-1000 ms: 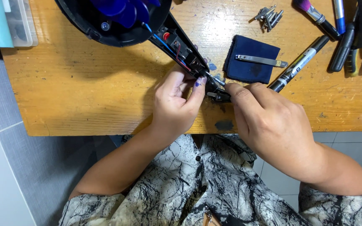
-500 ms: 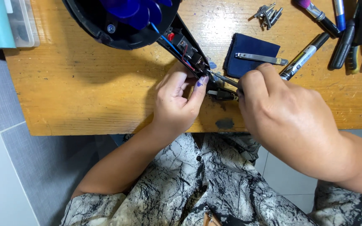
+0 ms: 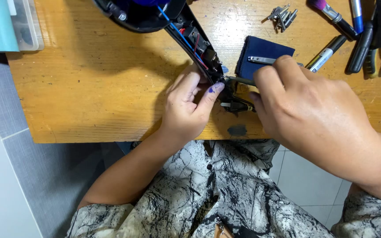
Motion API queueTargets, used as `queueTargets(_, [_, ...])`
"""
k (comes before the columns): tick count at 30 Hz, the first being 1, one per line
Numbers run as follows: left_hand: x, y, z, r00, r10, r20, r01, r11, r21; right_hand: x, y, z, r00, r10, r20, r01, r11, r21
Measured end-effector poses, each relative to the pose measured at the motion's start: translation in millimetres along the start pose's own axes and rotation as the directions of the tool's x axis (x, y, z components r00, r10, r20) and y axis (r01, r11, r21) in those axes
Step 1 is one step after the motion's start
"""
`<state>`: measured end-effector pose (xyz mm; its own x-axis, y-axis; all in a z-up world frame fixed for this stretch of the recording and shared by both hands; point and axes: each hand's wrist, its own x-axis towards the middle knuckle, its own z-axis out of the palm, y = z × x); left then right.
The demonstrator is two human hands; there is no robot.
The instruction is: Disassembling and inspecting the internal components of a hair dryer
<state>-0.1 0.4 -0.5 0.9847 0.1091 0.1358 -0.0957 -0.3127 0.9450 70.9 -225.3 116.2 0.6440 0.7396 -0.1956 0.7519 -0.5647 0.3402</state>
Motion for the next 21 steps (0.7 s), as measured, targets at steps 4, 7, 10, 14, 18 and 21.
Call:
queueTargets(4, [-0.9, -1.6, -0.8, 1.000, 0.006, -0.001, -0.006, 1.000, 0.006, -1.1, 2.2, -4.2, 0.999, -0.046, 0.017, 0.045, 0.999, 0.024])
queueTargets(7, [-0.9, 0.1, -2.0, 1.000, -0.005, 0.010, 0.005, 1.000, -0.027, -2.5, 5.2, -3.3, 0.997, -0.079, -0.019, 0.077, 0.992, -0.098])
queueTargets(10, [0.8, 3.8, -4.5, 0.999, -0.034, 0.023, 0.036, 0.996, -0.087, -3.5, 8.8, -1.2, 0.996, -0.082, -0.031, 0.077, 0.988, -0.134])
queueTargets(14, [2.9, 9.4, -5.5, 0.997, -0.069, 0.027, 0.072, 0.989, -0.126, -1.5, 6.6, -6.7, 0.998, -0.069, -0.004, 0.069, 0.997, -0.041])
queueTargets(18, [0.4, 4.6, -3.1, 0.991, -0.128, 0.039, 0.134, 0.960, -0.244, -10.5, 9.8, 1.2, 0.997, -0.075, 0.035, 0.076, 0.996, -0.036])
queueTargets(21, [0.1, 3.3, -1.9, 0.982, -0.177, 0.057, 0.186, 0.942, -0.281, -5.7, 12.1, -2.7, 0.986, -0.138, -0.091, 0.123, 0.981, -0.150])
